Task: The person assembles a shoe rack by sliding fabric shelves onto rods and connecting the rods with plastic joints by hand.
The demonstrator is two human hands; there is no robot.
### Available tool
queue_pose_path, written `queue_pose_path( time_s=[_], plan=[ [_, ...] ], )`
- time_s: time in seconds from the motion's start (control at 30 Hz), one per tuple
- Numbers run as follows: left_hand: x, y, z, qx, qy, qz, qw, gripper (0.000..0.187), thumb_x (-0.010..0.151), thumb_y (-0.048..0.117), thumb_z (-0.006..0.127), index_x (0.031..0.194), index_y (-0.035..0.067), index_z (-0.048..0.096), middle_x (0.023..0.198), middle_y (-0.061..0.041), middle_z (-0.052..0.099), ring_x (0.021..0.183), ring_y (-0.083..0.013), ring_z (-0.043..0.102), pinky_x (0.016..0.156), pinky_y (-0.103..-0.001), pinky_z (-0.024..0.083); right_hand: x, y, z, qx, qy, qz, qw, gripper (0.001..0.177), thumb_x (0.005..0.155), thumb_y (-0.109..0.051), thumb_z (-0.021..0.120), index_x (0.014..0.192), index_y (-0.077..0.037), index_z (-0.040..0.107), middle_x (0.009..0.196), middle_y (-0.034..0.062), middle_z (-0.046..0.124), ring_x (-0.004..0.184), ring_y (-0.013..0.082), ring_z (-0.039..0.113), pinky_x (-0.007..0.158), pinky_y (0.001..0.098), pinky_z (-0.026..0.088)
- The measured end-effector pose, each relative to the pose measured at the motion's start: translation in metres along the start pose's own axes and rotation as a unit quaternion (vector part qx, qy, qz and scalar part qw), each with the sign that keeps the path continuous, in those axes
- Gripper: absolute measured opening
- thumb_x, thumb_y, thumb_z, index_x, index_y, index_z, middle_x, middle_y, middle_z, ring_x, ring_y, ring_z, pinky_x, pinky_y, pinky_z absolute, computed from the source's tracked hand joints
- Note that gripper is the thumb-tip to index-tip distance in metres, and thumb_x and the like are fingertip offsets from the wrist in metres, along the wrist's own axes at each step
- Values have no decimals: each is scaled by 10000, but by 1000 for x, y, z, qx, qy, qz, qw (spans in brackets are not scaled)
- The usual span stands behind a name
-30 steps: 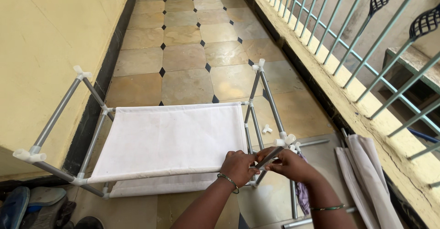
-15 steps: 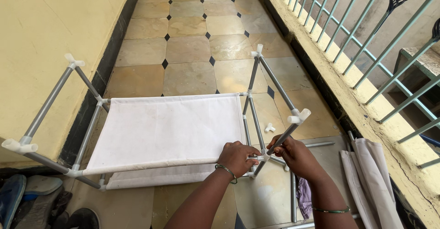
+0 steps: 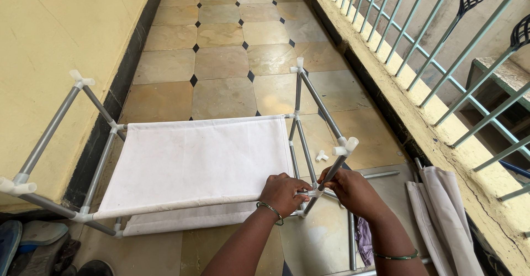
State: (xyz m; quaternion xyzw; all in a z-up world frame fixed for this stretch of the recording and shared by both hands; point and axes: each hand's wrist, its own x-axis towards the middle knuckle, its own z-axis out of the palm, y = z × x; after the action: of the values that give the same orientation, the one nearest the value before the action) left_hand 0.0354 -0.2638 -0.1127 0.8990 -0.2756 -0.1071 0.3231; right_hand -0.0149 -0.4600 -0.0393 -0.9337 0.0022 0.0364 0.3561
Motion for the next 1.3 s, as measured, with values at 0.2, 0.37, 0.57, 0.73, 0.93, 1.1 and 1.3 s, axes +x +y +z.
queue_pose_path(
  time_s=[0.2,0.37,0.57,0.73,0.93,1.1,1.3],
  plan=[
    [3,-2,-1,2,1,7,1000,238,864,389,768,1085,302,782,980,86,765,1033,-122,596,1025,-351,358,9,28,7,26,9,-41,999,148,915,-184,679,1017,-77,683,891,88,788,823,219,756,732,377,574],
    [3,-1,3,13,11,16,1000,239,882,380,759,1099,279,760,998,84,752,1040,-128,599,1035,-362,348,9,35,6,109,6,-56,992,141,919,-153,648,1033,-73,672,921,88,807,876,211,779,772,374,606],
    [4,7,14,31,52,38,997,245,860,282,771,1101,245,778,1054,65,742,1067,-165,591,1040,-402,343,6,18,3,20,-2,-33,999,137,901,-161,695,1014,-86,708,908,89,795,835,225,763,743,377,582],
    [11,18,21,-66,90,0,994,297,809,344,820,1062,198,768,1152,60,698,1132,-165,604,970,-380,421,7,24,11,-1,29,-73,997,120,861,-149,744,957,-79,741,893,90,783,814,230,751,723,356,569],
    [18,11,27,-60,64,-17,996,266,813,339,826,1017,178,769,1177,64,666,1134,-172,621,968,-369,467,5,18,16,14,35,-28,999,152,849,-119,763,998,-91,773,874,84,789,766,220,760,706,355,582],
    [31,-9,35,-174,123,30,977,328,777,199,754,1099,141,732,1171,24,671,1095,-167,640,910,-350,521,-5,10,8,189,1,-72,979,419,811,-75,668,1226,-116,699,1155,-5,741,947,144,742,821,311,610],
    [88,27,-33,-375,292,-23,879,516,903,426,723,1235,32,692,1016,-64,763,839,-125,734,787,-283,584,5,25,14,98,24,-8,995,219,876,-180,739,1068,-80,773,907,46,837,846,146,788,783,309,601]
  ],
)
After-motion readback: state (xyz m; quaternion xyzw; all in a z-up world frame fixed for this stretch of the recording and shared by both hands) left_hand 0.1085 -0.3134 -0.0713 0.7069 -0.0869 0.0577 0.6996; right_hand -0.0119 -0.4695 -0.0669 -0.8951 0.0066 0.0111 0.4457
